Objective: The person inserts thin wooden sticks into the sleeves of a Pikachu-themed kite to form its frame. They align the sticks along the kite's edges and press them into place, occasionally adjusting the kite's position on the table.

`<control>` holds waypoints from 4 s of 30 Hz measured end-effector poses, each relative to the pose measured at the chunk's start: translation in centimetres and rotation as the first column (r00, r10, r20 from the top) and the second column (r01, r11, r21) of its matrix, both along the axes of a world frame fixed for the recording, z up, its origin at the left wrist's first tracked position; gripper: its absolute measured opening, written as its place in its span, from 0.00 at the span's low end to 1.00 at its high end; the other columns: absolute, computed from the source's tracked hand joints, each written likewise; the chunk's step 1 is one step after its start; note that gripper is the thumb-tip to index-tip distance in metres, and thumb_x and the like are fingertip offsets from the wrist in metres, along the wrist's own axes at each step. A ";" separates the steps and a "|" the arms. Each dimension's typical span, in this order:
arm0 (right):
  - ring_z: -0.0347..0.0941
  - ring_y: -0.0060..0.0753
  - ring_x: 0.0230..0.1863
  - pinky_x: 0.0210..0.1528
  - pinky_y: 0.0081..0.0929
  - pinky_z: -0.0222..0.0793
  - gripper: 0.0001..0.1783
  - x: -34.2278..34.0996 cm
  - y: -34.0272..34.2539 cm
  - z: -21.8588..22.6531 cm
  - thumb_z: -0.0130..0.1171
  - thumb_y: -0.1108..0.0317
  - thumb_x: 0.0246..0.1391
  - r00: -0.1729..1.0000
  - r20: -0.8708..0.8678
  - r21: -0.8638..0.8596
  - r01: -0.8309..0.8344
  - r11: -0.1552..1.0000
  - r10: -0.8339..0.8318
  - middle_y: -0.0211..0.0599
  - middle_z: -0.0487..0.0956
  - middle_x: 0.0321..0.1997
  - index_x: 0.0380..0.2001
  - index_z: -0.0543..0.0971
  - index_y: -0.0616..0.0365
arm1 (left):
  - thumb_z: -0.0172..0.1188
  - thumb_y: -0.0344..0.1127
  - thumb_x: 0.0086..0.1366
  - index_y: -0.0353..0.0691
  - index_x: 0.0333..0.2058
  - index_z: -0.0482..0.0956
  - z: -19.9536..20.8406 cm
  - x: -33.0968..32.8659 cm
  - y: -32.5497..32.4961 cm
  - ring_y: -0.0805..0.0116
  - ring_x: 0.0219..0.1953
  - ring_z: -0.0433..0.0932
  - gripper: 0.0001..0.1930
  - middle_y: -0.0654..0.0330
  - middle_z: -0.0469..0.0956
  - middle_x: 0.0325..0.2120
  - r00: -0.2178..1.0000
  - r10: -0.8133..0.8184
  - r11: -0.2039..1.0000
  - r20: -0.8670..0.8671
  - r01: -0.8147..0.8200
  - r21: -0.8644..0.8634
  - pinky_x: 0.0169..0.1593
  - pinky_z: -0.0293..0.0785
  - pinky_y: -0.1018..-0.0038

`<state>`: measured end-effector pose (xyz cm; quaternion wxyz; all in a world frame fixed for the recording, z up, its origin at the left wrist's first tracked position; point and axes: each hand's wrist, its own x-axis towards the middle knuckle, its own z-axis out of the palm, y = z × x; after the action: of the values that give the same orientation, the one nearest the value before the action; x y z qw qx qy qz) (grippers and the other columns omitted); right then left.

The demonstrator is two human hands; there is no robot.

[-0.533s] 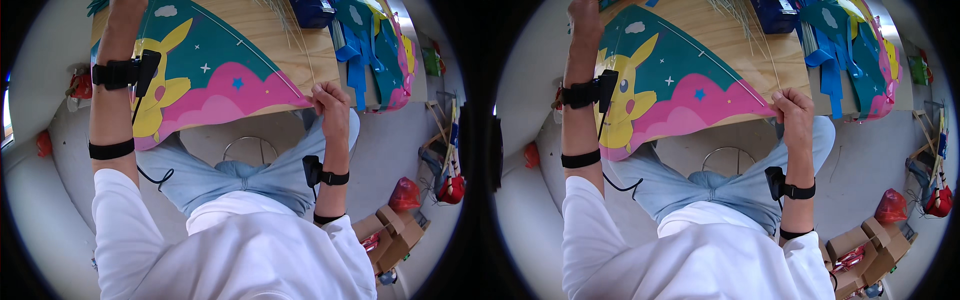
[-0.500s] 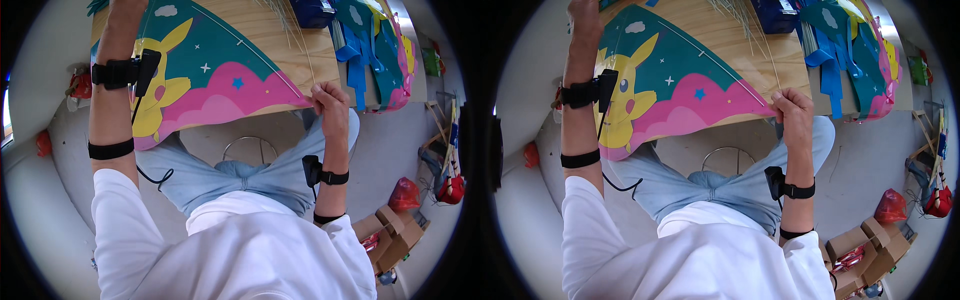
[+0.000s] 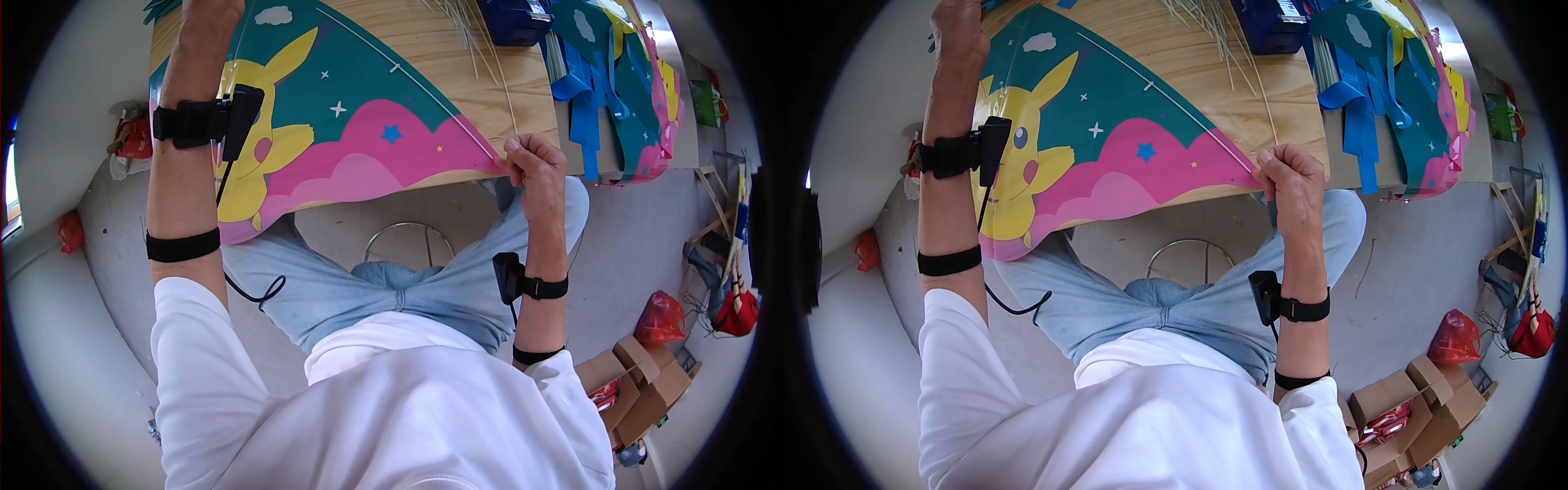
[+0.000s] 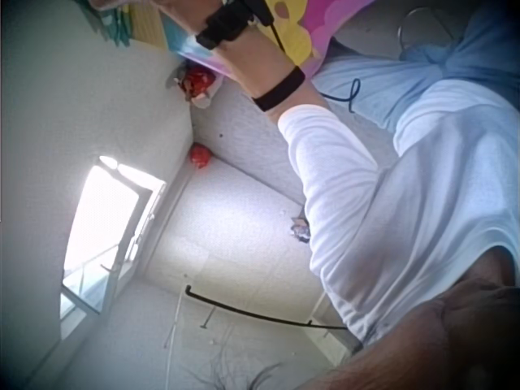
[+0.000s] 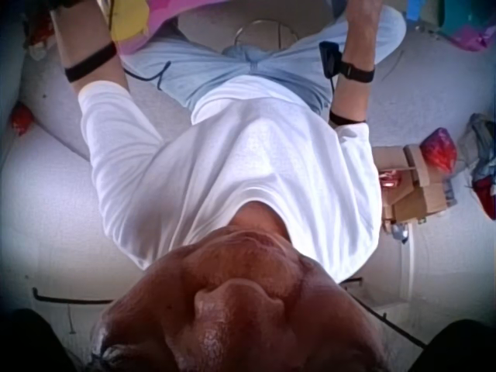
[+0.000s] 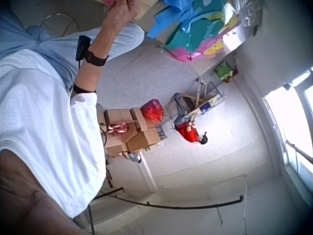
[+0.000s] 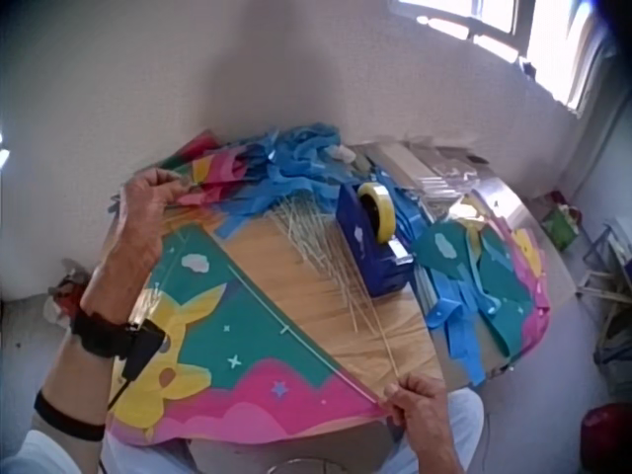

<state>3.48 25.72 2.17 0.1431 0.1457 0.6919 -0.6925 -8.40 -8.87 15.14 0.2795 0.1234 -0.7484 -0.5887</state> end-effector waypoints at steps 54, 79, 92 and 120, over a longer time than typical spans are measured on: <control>0.75 0.54 0.31 0.34 0.45 0.67 0.09 1.0 -2.6 -0.7 0.61 0.69 0.48 0.964 -0.094 0.870 -0.042 0.491 0.249 0.50 0.77 0.25 0.22 0.76 0.64 | 0.70 0.41 0.50 0.48 0.25 0.85 -15.3 -2.9 -2.5 0.71 0.32 0.77 0.07 0.70 0.81 0.24 0.771 0.407 0.880 0.490 -0.187 -0.437 0.49 0.57 0.65; 0.76 0.49 0.31 0.35 0.42 0.70 0.08 1.2 -3.6 -1.1 0.61 0.66 0.48 0.964 -0.097 0.919 -0.008 0.393 0.247 0.42 0.78 0.26 0.22 0.76 0.58 | 0.70 0.42 0.51 0.49 0.28 0.84 -16.6 -2.9 -3.0 0.70 0.36 0.77 0.08 0.69 0.82 0.26 0.784 0.402 0.852 0.473 -0.132 -0.506 0.55 0.54 0.54; 0.76 0.46 0.32 0.35 0.40 0.70 0.08 2.5 -3.8 -2.2 0.63 0.67 0.49 0.969 -0.221 0.834 0.129 0.537 0.110 0.39 0.78 0.27 0.27 0.75 0.57 | 0.71 0.43 0.51 0.48 0.31 0.82 -16.8 -2.8 -3.1 0.67 0.38 0.78 0.11 0.68 0.82 0.29 0.819 0.407 0.822 0.404 -0.135 -0.553 0.54 0.58 0.53; 0.76 0.55 0.35 0.37 0.45 0.72 0.04 -16.2 -26.7 -2.4 0.58 0.75 0.40 0.705 -0.420 0.777 -0.045 0.627 0.571 0.49 0.79 0.32 0.24 0.80 0.59 | 0.64 0.24 0.48 0.37 0.26 0.81 -16.5 -2.7 -5.7 0.57 0.33 0.79 0.04 0.55 0.78 0.27 0.973 -0.122 0.823 0.196 0.210 -0.527 0.37 0.74 0.68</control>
<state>-12.77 -0.93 -0.19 -0.0429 -0.1827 0.9244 -0.3320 -11.09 -14.59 -1.39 0.1923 0.0180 -0.9118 -0.3625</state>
